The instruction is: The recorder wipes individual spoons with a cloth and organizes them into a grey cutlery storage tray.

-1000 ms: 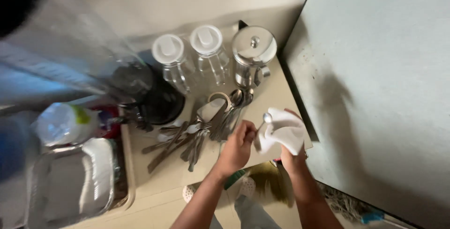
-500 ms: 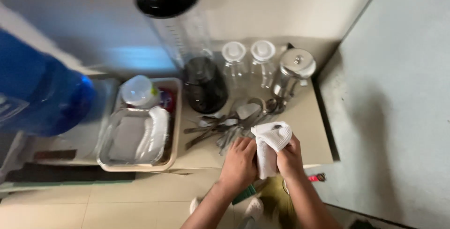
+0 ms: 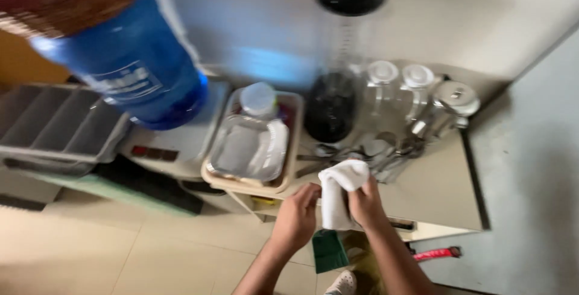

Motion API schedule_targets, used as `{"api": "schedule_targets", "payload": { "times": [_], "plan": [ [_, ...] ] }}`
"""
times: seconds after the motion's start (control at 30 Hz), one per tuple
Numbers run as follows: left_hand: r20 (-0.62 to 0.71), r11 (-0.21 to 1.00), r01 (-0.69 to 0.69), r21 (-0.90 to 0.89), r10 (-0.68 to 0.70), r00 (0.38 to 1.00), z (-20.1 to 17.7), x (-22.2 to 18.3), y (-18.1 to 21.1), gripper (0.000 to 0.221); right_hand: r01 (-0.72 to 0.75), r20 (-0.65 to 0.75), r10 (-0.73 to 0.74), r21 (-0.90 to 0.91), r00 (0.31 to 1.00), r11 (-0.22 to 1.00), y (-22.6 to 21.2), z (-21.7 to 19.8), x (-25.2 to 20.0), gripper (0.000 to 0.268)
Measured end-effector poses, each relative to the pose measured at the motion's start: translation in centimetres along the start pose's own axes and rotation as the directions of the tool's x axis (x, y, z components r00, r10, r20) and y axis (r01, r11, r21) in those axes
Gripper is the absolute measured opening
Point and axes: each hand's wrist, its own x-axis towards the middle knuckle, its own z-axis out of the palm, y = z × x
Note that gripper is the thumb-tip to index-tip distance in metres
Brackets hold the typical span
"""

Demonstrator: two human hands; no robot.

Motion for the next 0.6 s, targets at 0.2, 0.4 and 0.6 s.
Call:
{"api": "schedule_targets", "payload": {
  "times": [0.2,0.4,0.6],
  "plan": [
    [-0.135,0.994,0.058,0.096,-0.045,0.990,-9.4,-4.6,-0.1,0.004,0.211,0.267,-0.207,0.014,0.941,0.977,-7.4,8.7,-0.9,0.016],
    [-0.216,0.955,-0.004,0.296,0.071,0.974,-16.9,-9.4,-2.0,0.003,0.216,0.328,-0.162,-0.135,0.931,0.967,-10.6,17.5,-3.4,0.014],
    [-0.301,0.921,0.061,0.385,0.063,0.952,-23.7,-14.3,-2.1,0.009,0.186,0.457,-0.161,-0.009,0.875,0.983,-14.1,24.4,-6.0,0.017]
  ]
}}
